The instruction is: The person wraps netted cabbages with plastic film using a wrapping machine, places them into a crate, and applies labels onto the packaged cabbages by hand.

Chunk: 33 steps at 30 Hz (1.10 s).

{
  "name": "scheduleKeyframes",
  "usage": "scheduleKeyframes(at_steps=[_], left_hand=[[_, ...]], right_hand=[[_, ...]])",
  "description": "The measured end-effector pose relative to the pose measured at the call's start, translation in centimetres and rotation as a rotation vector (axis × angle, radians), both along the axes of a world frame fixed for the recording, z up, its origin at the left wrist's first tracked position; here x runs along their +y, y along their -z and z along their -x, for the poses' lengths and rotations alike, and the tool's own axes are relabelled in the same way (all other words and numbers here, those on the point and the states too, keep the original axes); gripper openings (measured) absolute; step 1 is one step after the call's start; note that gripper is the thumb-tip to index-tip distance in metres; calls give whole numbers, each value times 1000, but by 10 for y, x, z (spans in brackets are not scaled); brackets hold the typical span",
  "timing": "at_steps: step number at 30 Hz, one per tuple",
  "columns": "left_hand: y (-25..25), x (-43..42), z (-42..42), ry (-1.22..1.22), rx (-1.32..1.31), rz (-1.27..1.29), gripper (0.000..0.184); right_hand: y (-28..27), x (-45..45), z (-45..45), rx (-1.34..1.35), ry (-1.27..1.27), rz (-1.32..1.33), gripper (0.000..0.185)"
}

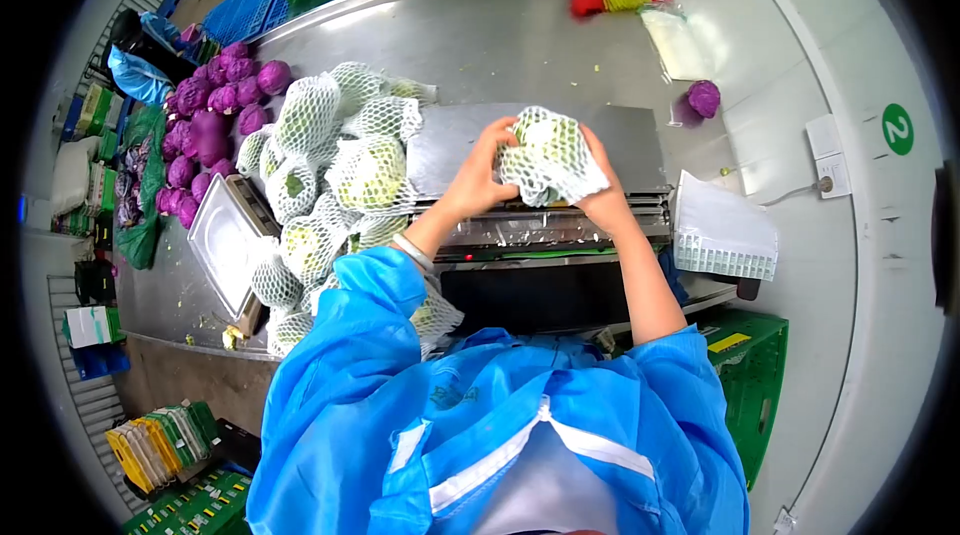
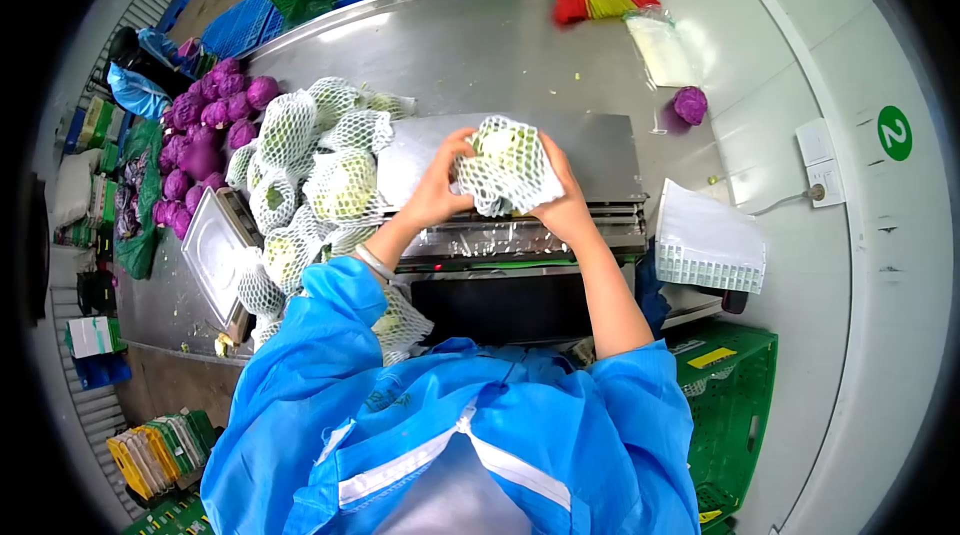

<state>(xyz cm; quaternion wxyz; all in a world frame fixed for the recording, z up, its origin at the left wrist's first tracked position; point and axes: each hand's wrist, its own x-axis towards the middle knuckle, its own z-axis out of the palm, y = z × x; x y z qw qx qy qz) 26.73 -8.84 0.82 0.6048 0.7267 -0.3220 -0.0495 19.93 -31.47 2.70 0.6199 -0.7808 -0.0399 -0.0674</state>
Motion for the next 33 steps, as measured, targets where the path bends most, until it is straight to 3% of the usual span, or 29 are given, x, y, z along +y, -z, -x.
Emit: scheduleKeyframes(at_steps=[1, 2, 4, 6, 7, 8, 9, 10, 11, 12, 16, 18, 20, 22, 23, 24, 26, 28, 29, 30, 32, 33], left_hand=[[18, -8, 0, -13, 12, -16, 61], [29, -15, 3, -30, 26, -33, 60], [29, -10, -1, -28, 125, -85, 67], [20, 1, 5, 3, 123, -190, 73], [-10, 8, 16, -85, 8, -318, 82], [-21, 21, 23, -151, 63, -305, 83], [-19, 37, 31, -266, 195, -253, 81], [-33, 49, 43, -447, 217, -281, 67], [-21, 71, 47, -616, 191, -520, 45], [-25, 78, 61, -736, 223, -570, 29], [18, 58, 100, -649, -55, -830, 33], [34, 34, 102, -659, -129, -758, 24], [49, 41, 91, -574, 19, -634, 22], [-10, 59, 85, -296, 712, -375, 19], [-20, 79, 82, -57, 785, -116, 22], [-52, 83, 80, -29, 851, -84, 21], [-100, 89, 74, 31, 895, 169, 24], [-102, 81, 47, 246, 780, 637, 26], [-109, 60, 39, 31, 773, 771, 26], [-120, 28, 28, -178, 753, 892, 26], [-78, -10, -16, -330, 510, 625, 20], [-28, -14, -35, -326, 417, 421, 20]], right_hand=[[13, -15, -1, -73, -22, 179, 95], [-3, -17, 7, 68, -4, 324, 94], [-2, -18, 19, 130, -33, 435, 92], [6, -32, 30, 101, -47, 503, 87], [-3, -40, 38, 111, -34, 547, 86], [-14, -49, 40, 111, -20, 593, 84], [-24, -61, 51, 49, 47, 641, 74], [-27, -73, 64, 30, 145, 648, 62], [-15, -90, 76, 20, 266, 702, 48], [-9, -98, 87, 14, 393, 786, 36], [23, -85, 101, 161, 399, 1189, 31], [46, -73, 90, 107, 306, 928, 25], [62, -84, 83, 37, 238, 760, 22], [23, -108, 92, 334, -19, 141, 19], [-12, -111, 102, 464, -77, -243, 16], [-25, -121, 108, 408, -119, -316, 13], [-62, -124, 108, 358, -261, -761, 14], [-86, -113, 82, 89, -179, -861, 13], [-90, -103, 63, -46, -136, -908, 12], [-92, -92, 38, -114, -15, -724, 12], [-66, -79, -21, -146, 141, -287, 13], [-37, -76, -45, -111, 183, -42, 14]])
